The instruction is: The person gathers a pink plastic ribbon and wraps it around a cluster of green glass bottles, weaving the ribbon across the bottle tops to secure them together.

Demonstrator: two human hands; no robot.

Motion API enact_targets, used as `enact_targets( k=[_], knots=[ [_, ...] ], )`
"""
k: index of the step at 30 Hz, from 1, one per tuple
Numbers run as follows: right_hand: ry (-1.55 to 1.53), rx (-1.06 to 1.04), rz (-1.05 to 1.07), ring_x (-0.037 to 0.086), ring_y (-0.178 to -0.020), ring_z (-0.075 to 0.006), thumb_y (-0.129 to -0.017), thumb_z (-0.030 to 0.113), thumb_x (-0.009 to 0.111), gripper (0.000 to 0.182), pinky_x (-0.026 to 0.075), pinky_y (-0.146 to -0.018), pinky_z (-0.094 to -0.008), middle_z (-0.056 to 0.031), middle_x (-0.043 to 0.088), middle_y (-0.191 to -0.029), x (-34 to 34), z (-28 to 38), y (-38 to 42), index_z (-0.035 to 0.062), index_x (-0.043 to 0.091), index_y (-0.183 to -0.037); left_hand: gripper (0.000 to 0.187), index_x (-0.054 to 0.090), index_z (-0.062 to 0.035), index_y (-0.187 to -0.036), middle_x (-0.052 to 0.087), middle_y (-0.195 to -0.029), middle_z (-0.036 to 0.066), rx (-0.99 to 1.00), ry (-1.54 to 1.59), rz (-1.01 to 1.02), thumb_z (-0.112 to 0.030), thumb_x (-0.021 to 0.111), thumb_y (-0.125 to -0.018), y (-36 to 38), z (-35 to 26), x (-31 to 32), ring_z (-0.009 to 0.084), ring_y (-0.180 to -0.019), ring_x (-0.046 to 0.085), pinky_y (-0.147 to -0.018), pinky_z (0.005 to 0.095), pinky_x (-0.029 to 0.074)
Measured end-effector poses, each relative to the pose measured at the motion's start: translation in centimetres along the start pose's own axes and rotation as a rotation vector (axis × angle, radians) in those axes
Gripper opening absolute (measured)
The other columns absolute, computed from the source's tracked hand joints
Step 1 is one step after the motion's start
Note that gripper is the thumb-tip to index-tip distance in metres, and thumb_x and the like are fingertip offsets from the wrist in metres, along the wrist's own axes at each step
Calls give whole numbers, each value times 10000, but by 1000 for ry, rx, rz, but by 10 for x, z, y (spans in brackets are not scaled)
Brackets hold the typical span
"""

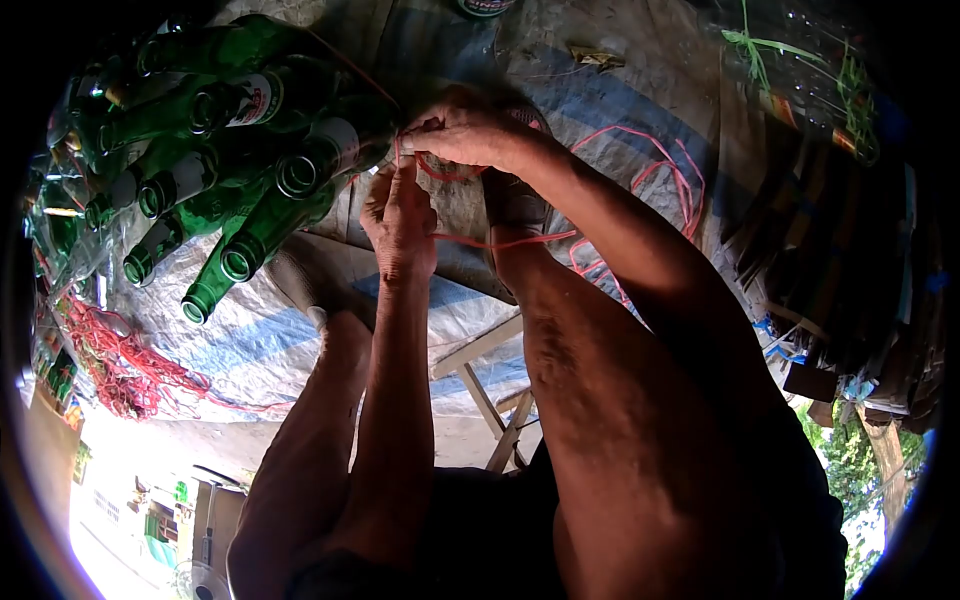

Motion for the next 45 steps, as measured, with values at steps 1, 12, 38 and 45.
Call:
enact_targets(
  k=[1,12,38,45],
  knots=[
    [65,-24,-8,682,-727,-140,-959,364,735,364,569,-675,-299,-54,750,-903,0,-4,-5,50,759,-1139,186,670,-72,-966,402,-583,-84,23,32,-8,-247,669,-1029,0,0,-2,24,-478,303,-435,246,213],
    [-544,99,-39,718,-884,-136,-922,208,774,227,571,-743,-279,-58,781,-1002,17,-22,5,43,781,-1077,279,708,-25,-1050,301,-575,-86,-184,123,-43,-263,563,-1060,2,6,0,50,-467,248,-427,261,193],
    [-346,59,9,600,-682,-102,-927,201,739,227,499,-619,-264,-18,668,-791,17,-26,-3,10,754,-1049,168,748,-38,-1084,721,-843,24,428,-195,-213,-180,683,-1023,14,-13,0,28,-631,549,-534,204,396],
    [-243,49,4,597,-678,-96,-928,198,718,255,504,-614,-266,-23,672,-794,11,-16,1,5,749,-1091,202,740,1,-1121,751,-911,53,533,-259,-158,-162,652,-1039,19,-22,10,111,-848,657,-838,268,492]
  ],
)
Point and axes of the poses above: each hand's wrist, its own y-axis away from the middle knuckle, its own x-axis out of the palm, z = x × y, the point moved 7 cm from there along -y, towards the middle knuckle
